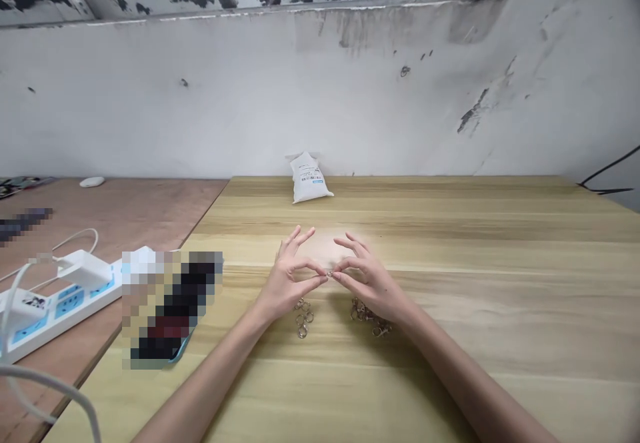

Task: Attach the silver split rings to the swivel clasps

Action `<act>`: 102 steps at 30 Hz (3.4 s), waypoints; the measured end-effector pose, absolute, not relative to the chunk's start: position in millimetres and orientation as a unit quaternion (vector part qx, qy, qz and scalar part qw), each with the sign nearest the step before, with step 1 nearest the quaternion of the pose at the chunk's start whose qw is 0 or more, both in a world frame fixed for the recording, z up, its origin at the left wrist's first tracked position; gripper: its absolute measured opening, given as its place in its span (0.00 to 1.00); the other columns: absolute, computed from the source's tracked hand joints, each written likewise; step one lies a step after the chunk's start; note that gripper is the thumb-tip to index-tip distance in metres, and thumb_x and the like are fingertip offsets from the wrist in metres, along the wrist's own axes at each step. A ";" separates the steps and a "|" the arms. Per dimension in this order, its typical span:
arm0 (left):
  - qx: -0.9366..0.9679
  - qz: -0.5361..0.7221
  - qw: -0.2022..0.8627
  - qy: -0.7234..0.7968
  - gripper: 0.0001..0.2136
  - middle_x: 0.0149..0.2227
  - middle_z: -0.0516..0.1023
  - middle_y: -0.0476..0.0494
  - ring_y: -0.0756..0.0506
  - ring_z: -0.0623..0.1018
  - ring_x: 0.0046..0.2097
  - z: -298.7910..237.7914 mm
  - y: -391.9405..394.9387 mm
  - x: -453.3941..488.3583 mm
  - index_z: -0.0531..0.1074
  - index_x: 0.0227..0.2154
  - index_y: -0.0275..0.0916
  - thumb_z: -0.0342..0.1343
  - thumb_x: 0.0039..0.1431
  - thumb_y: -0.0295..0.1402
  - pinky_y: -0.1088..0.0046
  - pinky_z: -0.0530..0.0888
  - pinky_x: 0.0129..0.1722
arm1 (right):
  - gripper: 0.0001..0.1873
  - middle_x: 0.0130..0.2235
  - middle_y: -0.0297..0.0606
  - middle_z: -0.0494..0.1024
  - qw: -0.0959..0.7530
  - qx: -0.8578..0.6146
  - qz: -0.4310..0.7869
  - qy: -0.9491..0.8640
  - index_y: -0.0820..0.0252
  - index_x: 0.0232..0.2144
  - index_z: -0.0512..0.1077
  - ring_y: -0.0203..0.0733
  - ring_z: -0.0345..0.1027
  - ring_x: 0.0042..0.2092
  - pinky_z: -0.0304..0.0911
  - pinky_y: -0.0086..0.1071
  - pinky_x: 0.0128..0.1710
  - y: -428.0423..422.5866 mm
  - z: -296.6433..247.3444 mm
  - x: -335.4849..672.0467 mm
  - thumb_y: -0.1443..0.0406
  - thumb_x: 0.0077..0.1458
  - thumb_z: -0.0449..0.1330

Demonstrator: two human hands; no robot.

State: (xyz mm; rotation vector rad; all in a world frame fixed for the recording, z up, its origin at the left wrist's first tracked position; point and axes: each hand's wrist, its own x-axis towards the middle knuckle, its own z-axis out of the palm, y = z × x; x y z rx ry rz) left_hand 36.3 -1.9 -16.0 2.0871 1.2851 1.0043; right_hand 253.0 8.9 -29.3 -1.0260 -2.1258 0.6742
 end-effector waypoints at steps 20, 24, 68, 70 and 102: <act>0.788 0.352 0.241 0.443 0.06 0.67 0.59 0.44 0.39 0.46 0.71 -16.9 -6.9 39.3 0.76 0.31 0.41 0.58 0.61 0.35 0.43 0.40 0.68 | 0.12 0.64 0.41 0.63 0.333 -0.379 0.288 -0.814 0.56 0.32 0.73 0.51 0.34 0.71 0.37 0.62 0.66 2.9 -22.6 256.3 0.60 0.64 0.54; 0.789 0.355 0.238 0.442 0.06 0.67 0.59 0.45 0.39 0.46 0.71 -13.5 -8.2 40.3 0.77 0.30 0.41 0.58 0.61 0.34 0.44 0.41 0.68 | 0.11 0.65 0.40 0.63 0.344 -0.375 0.292 -0.810 0.56 0.33 0.74 0.50 0.35 0.71 0.37 0.60 0.67 1.8 -22.0 255.6 0.60 0.65 0.54; 0.688 0.368 0.368 0.506 0.07 0.63 0.66 0.45 0.37 0.58 0.68 -13.4 -8.2 40.1 0.80 0.33 0.45 0.66 0.51 0.39 0.51 0.56 0.67 | 0.13 0.57 0.47 0.71 0.269 -0.378 0.047 -0.885 0.58 0.39 0.72 0.52 0.54 0.65 0.49 0.58 0.64 -13.6 -29.6 233.2 0.68 0.66 0.47; 0.678 0.365 0.389 0.505 0.06 0.62 0.67 0.45 0.37 0.59 0.67 -14.4 -7.5 39.2 0.79 0.29 0.44 0.67 0.50 0.38 0.50 0.56 0.67 | 0.13 0.55 0.45 0.73 0.276 -0.372 0.046 -0.885 0.57 0.40 0.72 0.51 0.56 0.64 0.49 0.57 0.65 -13.5 -29.1 233.6 0.68 0.66 0.48; 0.860 0.263 0.006 0.437 0.07 0.64 0.64 0.44 0.37 0.55 0.69 -5.1 -7.2 32.0 0.78 0.30 0.43 0.56 0.61 0.31 0.42 0.47 0.66 | 0.12 0.53 0.45 0.70 0.258 -0.367 0.193 -0.873 0.58 0.33 0.72 0.46 0.58 0.60 0.52 0.49 0.60 -6.4 -18.2 249.1 0.66 0.66 0.50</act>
